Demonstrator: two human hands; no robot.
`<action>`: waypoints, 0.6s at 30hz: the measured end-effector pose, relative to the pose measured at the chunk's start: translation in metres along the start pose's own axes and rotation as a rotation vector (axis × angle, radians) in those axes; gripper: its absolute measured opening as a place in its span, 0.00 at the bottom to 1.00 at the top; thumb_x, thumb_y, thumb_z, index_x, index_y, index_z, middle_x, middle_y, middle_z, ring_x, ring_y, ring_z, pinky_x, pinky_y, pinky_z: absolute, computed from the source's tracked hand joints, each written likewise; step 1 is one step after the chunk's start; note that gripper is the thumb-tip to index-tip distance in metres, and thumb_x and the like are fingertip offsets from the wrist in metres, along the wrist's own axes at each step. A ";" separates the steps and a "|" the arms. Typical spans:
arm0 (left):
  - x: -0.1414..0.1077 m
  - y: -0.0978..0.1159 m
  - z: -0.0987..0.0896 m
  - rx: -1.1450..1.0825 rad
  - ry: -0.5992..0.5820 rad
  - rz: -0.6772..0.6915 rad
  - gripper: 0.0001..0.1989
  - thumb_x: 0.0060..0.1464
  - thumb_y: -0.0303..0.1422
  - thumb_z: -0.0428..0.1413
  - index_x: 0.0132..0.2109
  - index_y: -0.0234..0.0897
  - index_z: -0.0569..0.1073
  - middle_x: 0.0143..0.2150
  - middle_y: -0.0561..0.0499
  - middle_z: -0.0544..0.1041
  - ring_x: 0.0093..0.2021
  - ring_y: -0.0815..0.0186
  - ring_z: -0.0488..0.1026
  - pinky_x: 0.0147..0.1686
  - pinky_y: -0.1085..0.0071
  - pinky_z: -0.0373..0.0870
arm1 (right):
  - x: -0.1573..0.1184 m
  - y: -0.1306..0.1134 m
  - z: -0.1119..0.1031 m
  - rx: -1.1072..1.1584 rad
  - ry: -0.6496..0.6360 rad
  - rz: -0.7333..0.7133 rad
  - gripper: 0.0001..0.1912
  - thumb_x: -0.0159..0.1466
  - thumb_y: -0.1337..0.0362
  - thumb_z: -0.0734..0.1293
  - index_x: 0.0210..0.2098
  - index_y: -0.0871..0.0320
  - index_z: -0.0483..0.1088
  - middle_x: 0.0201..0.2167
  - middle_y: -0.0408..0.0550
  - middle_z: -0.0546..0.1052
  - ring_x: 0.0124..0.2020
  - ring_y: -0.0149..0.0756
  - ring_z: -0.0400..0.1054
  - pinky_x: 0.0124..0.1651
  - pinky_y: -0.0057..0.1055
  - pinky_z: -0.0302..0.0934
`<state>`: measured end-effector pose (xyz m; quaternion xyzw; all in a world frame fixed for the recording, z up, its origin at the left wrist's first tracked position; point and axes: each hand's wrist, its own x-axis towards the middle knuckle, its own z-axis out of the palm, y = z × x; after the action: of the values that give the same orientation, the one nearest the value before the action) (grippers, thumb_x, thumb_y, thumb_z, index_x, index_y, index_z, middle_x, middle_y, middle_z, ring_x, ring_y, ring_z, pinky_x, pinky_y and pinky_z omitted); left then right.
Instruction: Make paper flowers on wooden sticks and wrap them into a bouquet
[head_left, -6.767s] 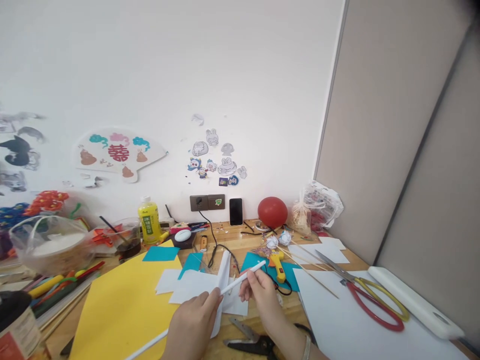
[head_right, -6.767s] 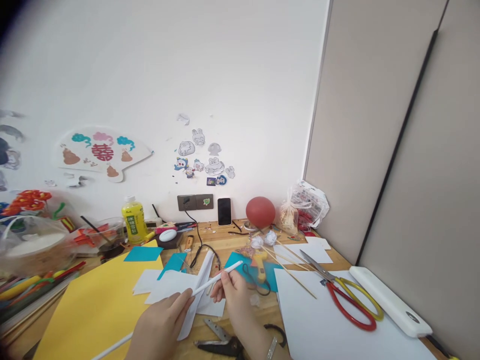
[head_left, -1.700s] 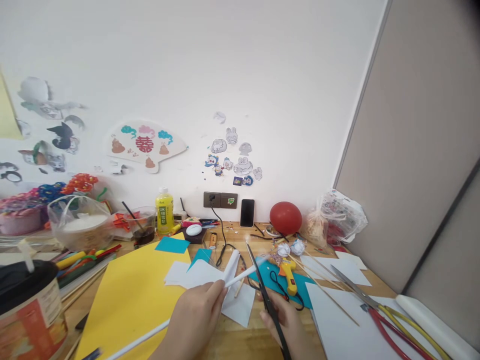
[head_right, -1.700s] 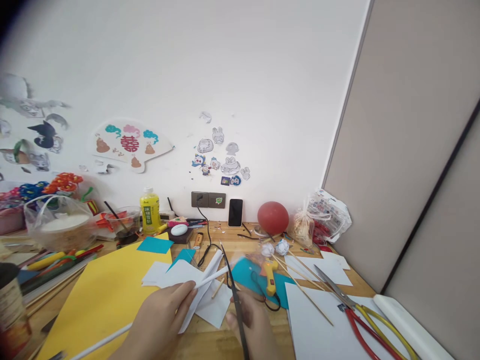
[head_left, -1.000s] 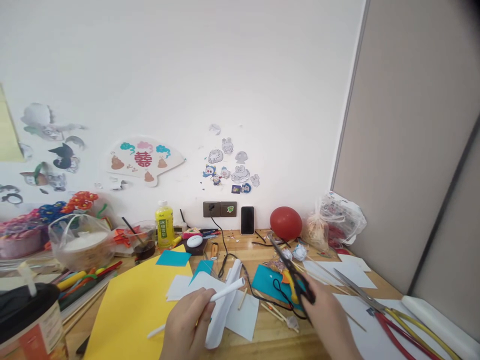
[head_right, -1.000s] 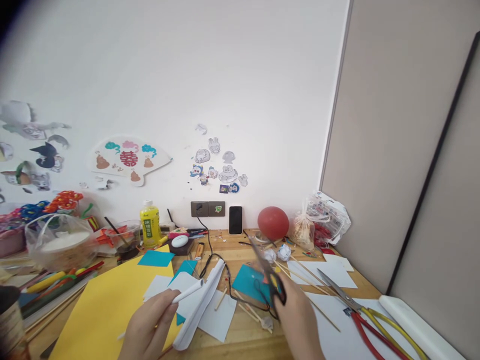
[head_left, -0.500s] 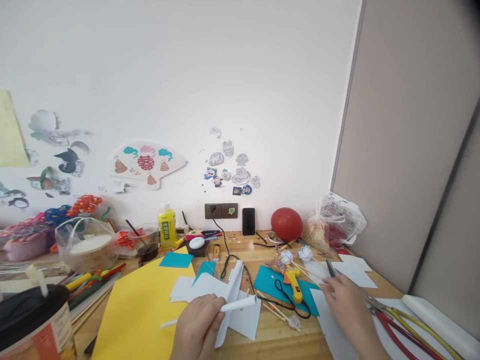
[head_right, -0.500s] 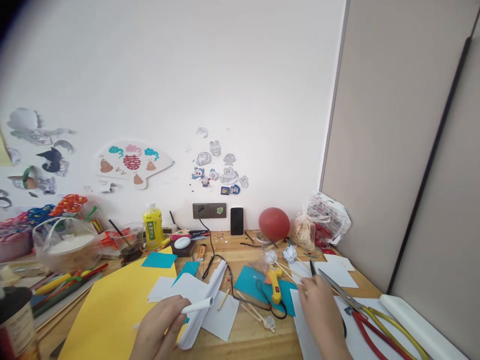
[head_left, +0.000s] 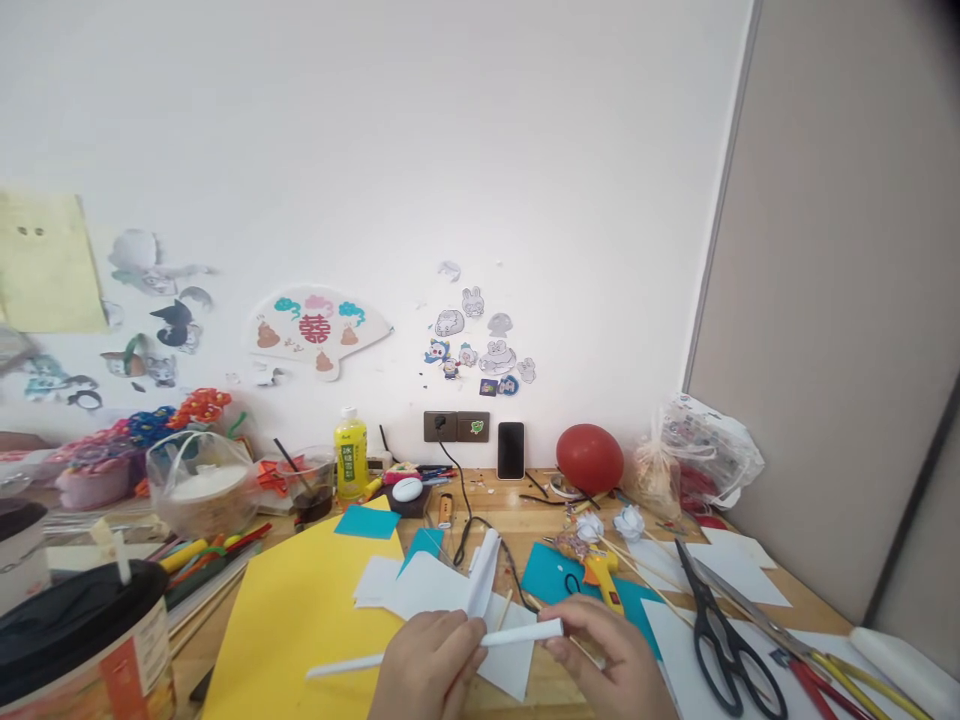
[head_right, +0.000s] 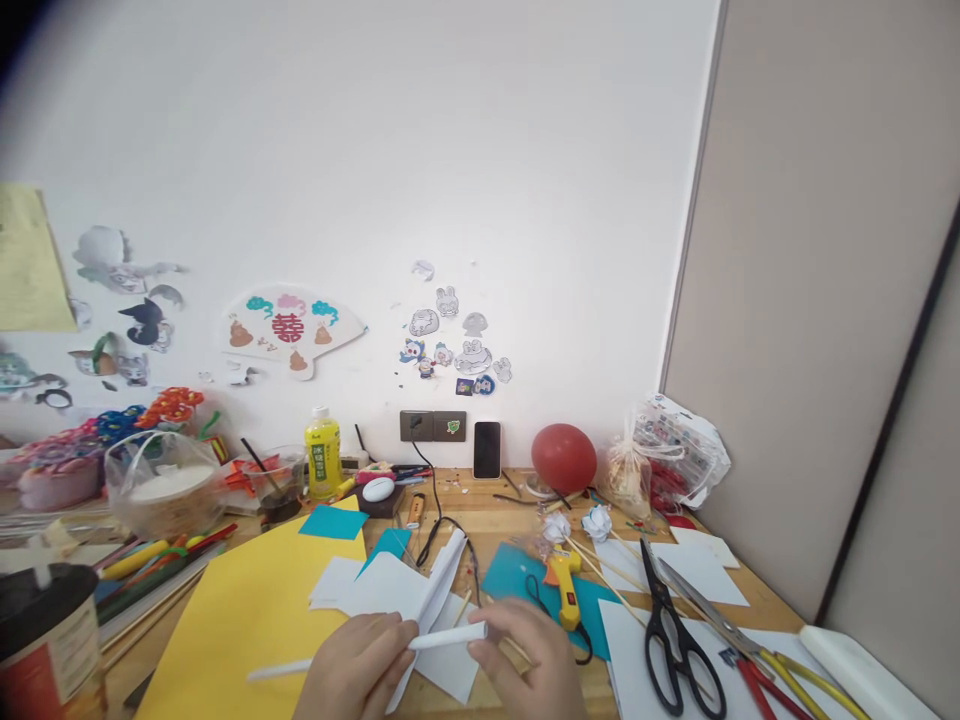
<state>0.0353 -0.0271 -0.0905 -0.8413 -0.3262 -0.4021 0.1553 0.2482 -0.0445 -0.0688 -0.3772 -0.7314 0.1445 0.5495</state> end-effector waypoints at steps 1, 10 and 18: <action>0.000 0.000 0.001 0.007 -0.001 0.009 0.09 0.59 0.27 0.41 0.37 0.40 0.65 0.24 0.53 0.72 0.24 0.66 0.69 0.23 0.73 0.62 | -0.001 0.003 0.000 -0.001 -0.008 -0.005 0.05 0.57 0.63 0.67 0.33 0.52 0.76 0.27 0.44 0.78 0.28 0.34 0.73 0.33 0.23 0.66; 0.009 0.008 -0.009 0.097 0.069 0.100 0.09 0.59 0.25 0.42 0.37 0.38 0.65 0.22 0.53 0.69 0.21 0.67 0.65 0.22 0.72 0.57 | -0.011 0.000 0.001 -0.011 0.072 0.021 0.05 0.57 0.62 0.67 0.30 0.53 0.76 0.24 0.45 0.78 0.28 0.35 0.73 0.33 0.24 0.67; 0.006 0.005 -0.007 0.240 0.132 0.131 0.07 0.59 0.26 0.45 0.36 0.36 0.67 0.21 0.54 0.68 0.21 0.68 0.63 0.23 0.71 0.54 | -0.016 0.005 0.012 0.247 0.054 0.296 0.11 0.59 0.57 0.65 0.35 0.56 0.75 0.32 0.50 0.78 0.28 0.36 0.73 0.33 0.27 0.68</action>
<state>0.0370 -0.0322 -0.0816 -0.8079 -0.3057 -0.4035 0.3017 0.2414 -0.0497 -0.0874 -0.4141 -0.6297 0.3021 0.5838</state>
